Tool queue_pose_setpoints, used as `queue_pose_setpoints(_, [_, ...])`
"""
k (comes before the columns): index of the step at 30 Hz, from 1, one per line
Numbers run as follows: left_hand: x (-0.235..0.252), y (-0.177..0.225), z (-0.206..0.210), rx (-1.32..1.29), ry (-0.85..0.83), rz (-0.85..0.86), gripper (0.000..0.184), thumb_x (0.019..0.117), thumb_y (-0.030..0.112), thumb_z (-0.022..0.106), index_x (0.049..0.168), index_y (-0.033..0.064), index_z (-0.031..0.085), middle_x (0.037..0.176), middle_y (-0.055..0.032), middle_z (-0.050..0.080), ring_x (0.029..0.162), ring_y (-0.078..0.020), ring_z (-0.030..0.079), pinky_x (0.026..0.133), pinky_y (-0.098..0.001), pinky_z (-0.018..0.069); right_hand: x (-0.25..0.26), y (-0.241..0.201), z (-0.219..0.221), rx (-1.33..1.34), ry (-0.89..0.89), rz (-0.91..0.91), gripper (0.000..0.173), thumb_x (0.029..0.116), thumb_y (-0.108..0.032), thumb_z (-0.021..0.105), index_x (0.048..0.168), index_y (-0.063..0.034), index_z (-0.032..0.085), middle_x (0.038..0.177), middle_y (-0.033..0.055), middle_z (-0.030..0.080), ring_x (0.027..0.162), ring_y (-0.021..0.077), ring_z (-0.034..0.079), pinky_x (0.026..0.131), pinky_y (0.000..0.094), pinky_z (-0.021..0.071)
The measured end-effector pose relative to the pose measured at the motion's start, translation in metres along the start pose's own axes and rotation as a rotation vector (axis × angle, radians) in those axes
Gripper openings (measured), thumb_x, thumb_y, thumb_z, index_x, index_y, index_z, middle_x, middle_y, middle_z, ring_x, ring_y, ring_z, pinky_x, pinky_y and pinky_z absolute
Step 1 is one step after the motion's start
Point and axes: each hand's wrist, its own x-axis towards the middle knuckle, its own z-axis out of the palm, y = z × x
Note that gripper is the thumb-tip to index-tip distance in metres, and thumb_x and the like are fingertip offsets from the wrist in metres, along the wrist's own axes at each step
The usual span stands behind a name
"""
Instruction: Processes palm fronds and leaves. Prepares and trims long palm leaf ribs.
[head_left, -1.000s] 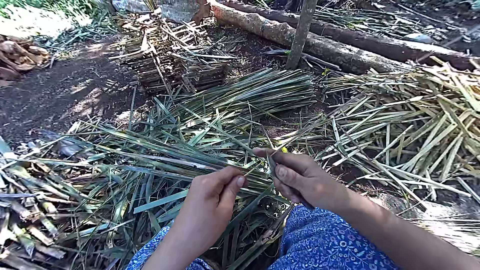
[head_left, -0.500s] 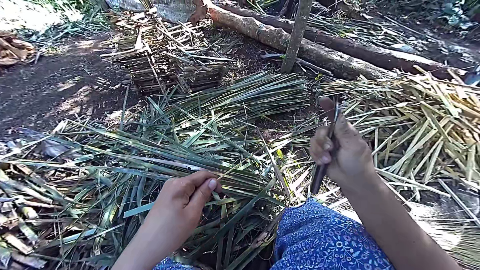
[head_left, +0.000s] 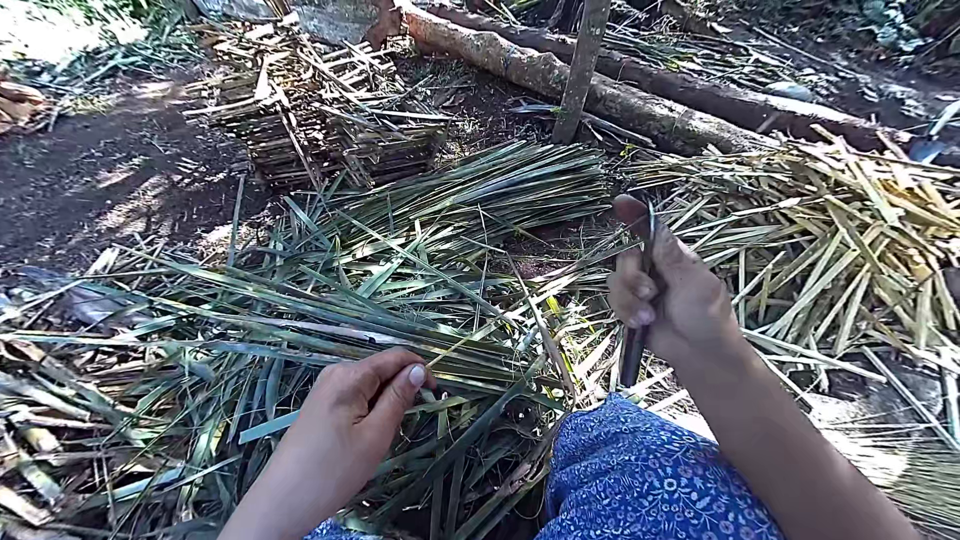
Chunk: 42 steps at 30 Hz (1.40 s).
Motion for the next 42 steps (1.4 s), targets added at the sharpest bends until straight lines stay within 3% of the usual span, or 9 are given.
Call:
queue_pose_setpoints(2, [0.002,-0.004,0.008,0.181,0.134,0.111,0.025,0.1009,0.033,0.057,0.104,0.0140,0.072,0.075,0.0106,0.064,0.061,0.0096,0.054,0.056,-0.0074,0.0442,-0.003,0.000,0.003,0.009,0.055,0.010,0.041,0.1119,-0.033,0.024,0.140,-0.0232,0.053,0.055,-0.0090,0.048,0.040,-0.0002,0.044,0.041,0.0150,0.0435])
queue_pose_setpoints(5, [0.005,-0.004,0.016,0.363,0.253,0.226,0.024,0.1005,0.030,0.059,0.099,0.0094,0.072,0.082,0.0019,0.069,0.070,0.0027,0.062,0.064,-0.0119,0.0508,-0.007,0.004,0.015,-0.006,0.039,0.035,0.041,0.1118,-0.033,0.027,0.142,-0.0217,0.052,0.055,-0.0072,0.048,0.040,0.0012,0.046,0.041,0.0160,0.0454])
queue_pose_setpoints(12, [0.012,0.007,0.024,0.367,0.297,0.266,0.022,0.1011,0.025,0.059,0.095,0.0091,0.072,0.080,0.0014,0.069,0.070,0.0023,0.062,0.066,-0.0112,0.0506,-0.021,0.017,0.046,-0.173,-0.400,0.230,0.042,0.1073,-0.033,0.047,0.148,-0.0216,0.050,0.065,-0.0119,0.053,0.051,-0.0045,0.049,0.048,0.0114,0.0443])
queue_pose_setpoints(17, [0.013,0.011,0.030,0.386,0.310,0.363,0.020,0.1009,0.020,0.058,0.092,0.0065,0.070,0.076,-0.0016,0.065,0.064,-0.0009,0.056,0.060,-0.0122,0.0451,-0.023,0.023,0.061,-0.142,-0.542,0.320,0.041,0.1082,-0.027,0.045,0.146,-0.0129,0.050,0.067,-0.0121,0.050,0.052,-0.0042,0.047,0.048,0.0112,0.0417])
queue_pose_setpoints(22, [0.010,0.009,0.027,0.427,0.324,0.394,0.020,0.1016,0.019,0.057,0.091,0.0060,0.068,0.075,-0.0032,0.064,0.063,-0.0043,0.055,0.059,-0.0139,0.0441,-0.020,0.018,0.054,-0.042,-0.353,0.300,0.037,0.1081,-0.026,0.042,0.141,-0.0157,0.057,0.061,-0.0105,0.050,0.046,-0.0047,0.046,0.045,0.0101,0.0410])
queue_pose_setpoints(27, [0.005,0.003,0.016,0.346,0.283,0.334,0.021,0.1011,0.022,0.058,0.092,0.0059,0.069,0.076,-0.0007,0.065,0.064,0.0038,0.054,0.060,-0.0081,0.0442,-0.008,0.008,0.030,-0.028,-0.097,0.146,0.040,0.1108,-0.031,0.034,0.143,-0.0184,0.054,0.054,-0.0074,0.046,0.040,-0.0004,0.045,0.041,0.0140,0.0434])
queue_pose_setpoints(30, [0.004,0.002,0.016,0.316,0.252,0.305,0.021,0.1001,0.022,0.058,0.091,0.0060,0.069,0.074,0.0008,0.064,0.062,0.0051,0.053,0.058,-0.0075,0.0432,-0.010,0.010,0.033,-0.031,-0.114,0.132,0.039,0.1106,-0.032,0.035,0.143,-0.0188,0.053,0.055,-0.0074,0.046,0.041,0.0001,0.045,0.042,0.0144,0.0440])
queue_pose_setpoints(36, [0.004,0.005,0.017,0.315,0.250,0.304,0.022,0.0997,0.023,0.058,0.090,0.0056,0.069,0.073,0.0010,0.063,0.061,0.0059,0.051,0.057,-0.0071,0.0418,-0.019,0.016,0.047,-0.120,-0.440,0.346,0.039,0.1067,-0.026,0.045,0.142,-0.0155,0.055,0.063,-0.0116,0.051,0.048,-0.0050,0.046,0.045,0.0102,0.0408])
queue_pose_setpoints(42, [-0.002,-0.004,0.001,0.227,0.194,0.235,0.025,0.1010,0.029,0.058,0.092,0.0090,0.070,0.073,0.0064,0.063,0.062,0.0106,0.052,0.056,-0.0057,0.0423,-0.002,0.006,0.017,-0.070,-0.101,0.129,0.041,0.1109,-0.028,0.032,0.144,-0.0159,0.054,0.054,-0.0084,0.046,0.040,-0.0015,0.044,0.040,0.0132,0.0419])
